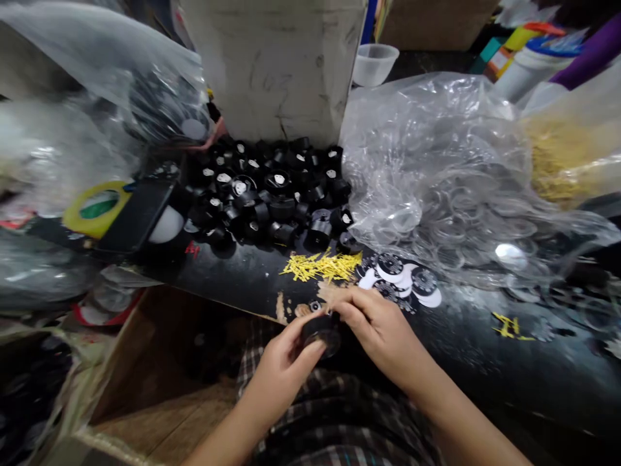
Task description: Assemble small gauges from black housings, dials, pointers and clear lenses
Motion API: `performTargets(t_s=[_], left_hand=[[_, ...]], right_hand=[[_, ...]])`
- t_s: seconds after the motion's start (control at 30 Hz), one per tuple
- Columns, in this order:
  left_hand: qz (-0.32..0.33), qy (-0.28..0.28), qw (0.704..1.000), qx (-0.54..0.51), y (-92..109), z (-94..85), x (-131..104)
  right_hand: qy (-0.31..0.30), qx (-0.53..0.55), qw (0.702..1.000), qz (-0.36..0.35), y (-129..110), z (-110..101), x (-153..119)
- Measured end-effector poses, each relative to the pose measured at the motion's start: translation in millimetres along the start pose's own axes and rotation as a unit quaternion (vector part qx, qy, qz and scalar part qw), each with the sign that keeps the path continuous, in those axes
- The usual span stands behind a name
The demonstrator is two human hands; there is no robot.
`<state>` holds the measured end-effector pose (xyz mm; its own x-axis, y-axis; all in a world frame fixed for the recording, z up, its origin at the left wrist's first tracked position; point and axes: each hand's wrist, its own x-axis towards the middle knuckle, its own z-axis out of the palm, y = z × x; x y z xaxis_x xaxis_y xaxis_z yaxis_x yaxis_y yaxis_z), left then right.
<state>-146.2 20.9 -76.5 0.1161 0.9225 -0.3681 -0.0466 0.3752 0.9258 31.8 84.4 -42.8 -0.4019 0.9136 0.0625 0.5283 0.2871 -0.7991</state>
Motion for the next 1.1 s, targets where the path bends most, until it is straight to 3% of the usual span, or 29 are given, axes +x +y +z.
performTargets(t_s=[0.03, 0.1, 0.17, 0.2, 0.27, 0.33, 0.4, 0.47, 0.53, 0.63, 0.7, 0.77, 0.83, 0.9, 0.97, 1.1], left_hand=[[-0.021, 0.036, 0.999, 0.015, -8, -16.3, -10], [-0.04, 0.161, 0.984, 0.069, -23, -46.5, -30], [0.006, 0.281, 0.947, 0.154, -30, -66.1, -44], [0.044, 0.316, 0.928, 0.195, -29, -70.7, -46], [0.124, 0.319, 0.904, 0.258, -17, -72.7, -38], [0.182, 0.284, 0.893, 0.298, 3, -74.3, -15], [0.219, 0.319, 0.866, 0.317, 24, -83.8, 17], [0.232, 0.369, 0.839, 0.325, 40, -100.9, 49], [0.236, 0.38, 0.835, 0.321, 48, -118.2, 74], [0.237, 0.378, 0.845, 0.296, 50, -129.5, 85], [0.233, 0.376, 0.854, 0.273, 48, -121.6, 74], [0.215, 0.337, 0.891, 0.216, 46, -100.8, 56], [0.166, 0.218, 0.957, 0.094, 42, -71.5, 36], [0.094, 0.073, 0.992, -0.039, 37, -41.3, 22], [0.03, 0.006, 0.989, -0.148, 31, -17.0, 14], [-0.088, -0.034, 0.938, -0.334, 20, 7.1, 15]], right_hand=[[-0.015, 0.021, 1.0, 0.017, 2, -1, -1], [-0.006, 0.038, 0.998, 0.059, 7, -1, -3], [-0.005, 0.039, 0.996, 0.08, 9, 1, -4], [-0.017, 0.038, 0.996, 0.073, 9, 4, -4], [-0.048, 0.035, 0.998, 0.036, 8, 8, -3], [-0.063, 0.024, 0.998, 0.003, 6, 10, -3], [-0.064, 0.015, 0.998, -0.003, 6, 9, -5], [-0.06, 0.015, 0.998, 0.007, 9, 7, -8], [-0.062, 0.019, 0.998, 0.015, 11, 6, -12], [-0.063, 0.022, 0.997, 0.031, 13, 8, -15], [-0.067, 0.024, 0.997, 0.038, 13, 11, -14], [-0.069, 0.041, 0.996, 0.036, 10, 13, -9], [-0.058, 0.068, 0.995, 0.039, 4, 14, -2], [-0.049, 0.088, 0.994, 0.033, -1, 14, 3], [-0.035, 0.082, 0.996, 0.016, -4, 12, 6], [0.004, -0.021, 0.999, -0.045, -4, 7, -2]])
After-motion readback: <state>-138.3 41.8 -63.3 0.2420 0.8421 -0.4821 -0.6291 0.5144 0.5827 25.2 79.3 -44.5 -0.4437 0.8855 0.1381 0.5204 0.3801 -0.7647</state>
